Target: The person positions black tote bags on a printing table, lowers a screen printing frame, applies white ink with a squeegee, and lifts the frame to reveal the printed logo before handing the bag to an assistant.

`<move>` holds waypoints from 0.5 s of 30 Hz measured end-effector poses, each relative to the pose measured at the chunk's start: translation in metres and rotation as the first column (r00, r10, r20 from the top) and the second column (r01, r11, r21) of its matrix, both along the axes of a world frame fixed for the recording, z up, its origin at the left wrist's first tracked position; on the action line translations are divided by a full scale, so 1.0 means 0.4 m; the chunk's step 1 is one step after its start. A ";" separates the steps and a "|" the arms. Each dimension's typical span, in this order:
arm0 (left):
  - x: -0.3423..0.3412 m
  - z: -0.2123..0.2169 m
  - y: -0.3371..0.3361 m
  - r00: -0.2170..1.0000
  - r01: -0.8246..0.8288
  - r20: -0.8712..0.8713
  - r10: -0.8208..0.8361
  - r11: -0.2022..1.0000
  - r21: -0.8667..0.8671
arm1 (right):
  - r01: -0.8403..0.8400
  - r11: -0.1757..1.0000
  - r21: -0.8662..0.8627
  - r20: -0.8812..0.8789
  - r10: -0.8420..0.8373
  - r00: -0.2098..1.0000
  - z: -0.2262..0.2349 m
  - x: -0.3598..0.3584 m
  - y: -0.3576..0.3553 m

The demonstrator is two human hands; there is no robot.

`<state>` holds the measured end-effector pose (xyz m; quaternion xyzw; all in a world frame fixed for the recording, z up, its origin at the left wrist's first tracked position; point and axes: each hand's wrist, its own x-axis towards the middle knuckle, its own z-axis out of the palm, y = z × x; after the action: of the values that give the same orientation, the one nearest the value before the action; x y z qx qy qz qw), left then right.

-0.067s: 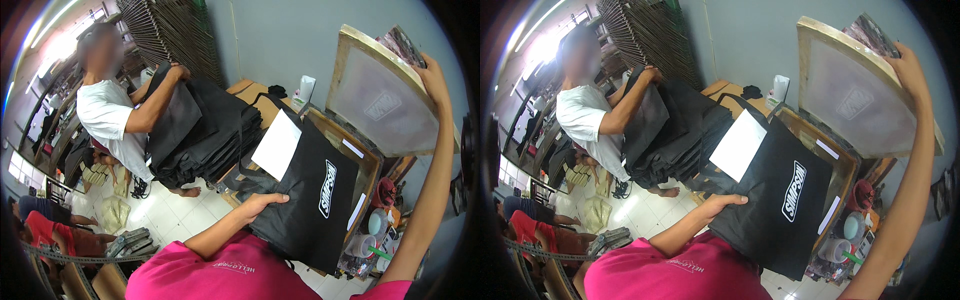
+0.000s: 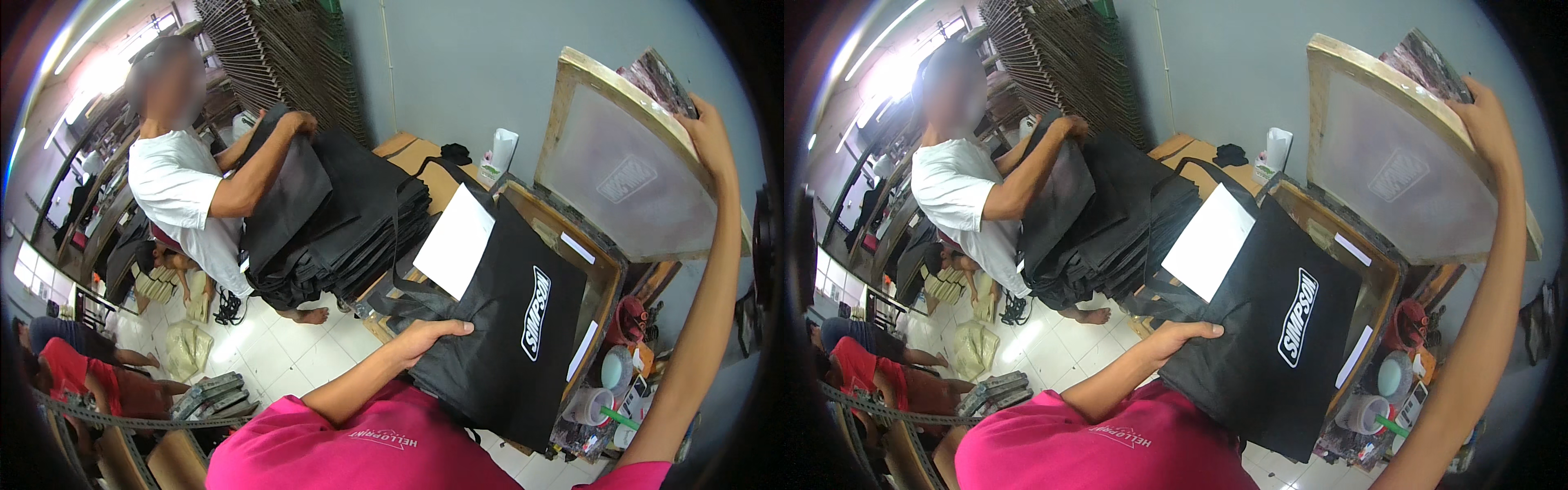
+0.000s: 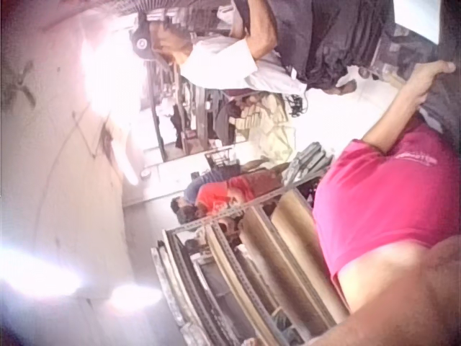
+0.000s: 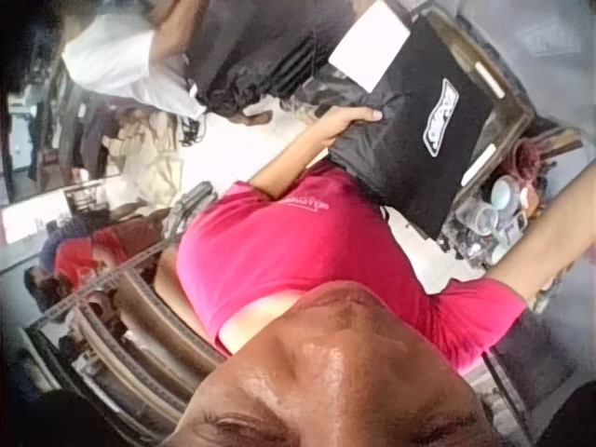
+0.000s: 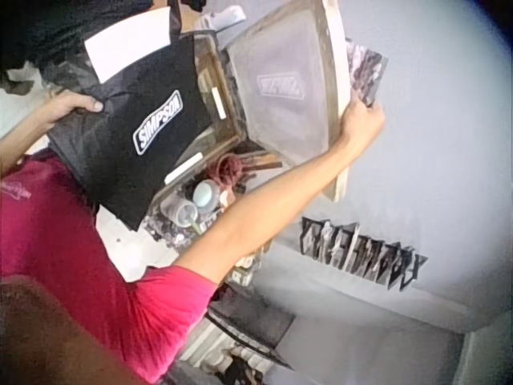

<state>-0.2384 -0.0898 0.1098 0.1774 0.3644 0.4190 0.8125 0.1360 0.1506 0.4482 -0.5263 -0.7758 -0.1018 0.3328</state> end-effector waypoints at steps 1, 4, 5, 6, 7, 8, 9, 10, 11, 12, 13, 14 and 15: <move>0.000 0.006 0.000 1.000 -0.016 -0.026 0.018 0.998 0.065 | 0.014 0.999 0.029 0.013 -0.014 1.000 0.003 0.002 0.004; -0.003 0.012 0.000 1.000 0.006 -0.031 -0.005 1.000 0.030 | 0.028 0.996 0.082 0.036 -0.031 0.999 -0.007 0.029 0.032; -0.002 0.015 -0.001 1.000 -0.007 -0.018 0.008 0.999 0.048 | 0.017 0.996 0.086 0.030 -0.020 0.999 -0.009 0.031 0.038; 0.003 0.018 -0.005 1.000 -0.016 -0.006 0.017 0.998 0.066 | 0.020 0.994 0.105 0.015 -0.022 1.000 -0.015 0.046 0.049; 0.005 0.020 -0.004 1.000 -0.025 0.006 0.025 0.996 0.084 | 0.023 0.991 0.131 0.001 -0.024 1.000 -0.014 0.061 0.062; 0.005 0.022 -0.001 1.000 0.004 -0.030 -0.002 0.998 0.062 | 0.041 0.985 0.166 -0.022 -0.037 0.999 -0.018 0.069 0.066; 0.003 0.024 0.004 0.997 0.032 -0.064 -0.030 0.999 0.038 | 0.059 0.978 0.201 -0.045 -0.051 0.998 -0.024 0.076 0.072; 0.000 0.025 0.006 0.994 0.059 -0.098 -0.057 0.998 0.013 | 0.043 0.994 0.099 -0.028 -0.040 0.999 -0.021 0.086 0.077; -0.005 0.017 0.003 0.997 0.036 -0.072 -0.035 0.999 0.024 | 0.014 1.000 -0.005 -0.013 -0.014 1.000 -0.004 0.045 0.055; -0.012 -0.001 -0.003 0.999 0.010 -0.048 -0.008 0.999 0.034 | -0.017 0.994 -0.109 0.000 0.017 1.000 0.002 0.013 0.050; -0.018 -0.013 -0.014 0.999 -0.023 -0.025 0.024 0.999 0.043 | -0.009 0.997 -0.072 0.021 0.011 1.000 -0.012 0.011 0.084; -0.016 -0.016 -0.021 0.999 -0.017 -0.044 0.021 0.997 0.072 | 0.007 1.000 -0.027 0.043 -0.006 0.999 -0.024 0.033 0.122; -0.016 -0.017 -0.026 0.997 -0.023 -0.066 0.030 0.995 0.098 | -0.015 1.000 -0.011 0.027 0.015 1.000 -0.039 0.037 0.163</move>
<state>-0.2446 -0.1003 0.1030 0.2257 0.3732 0.4406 0.7846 0.1508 0.2158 0.4327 -0.5209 -0.7847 -0.1022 0.3202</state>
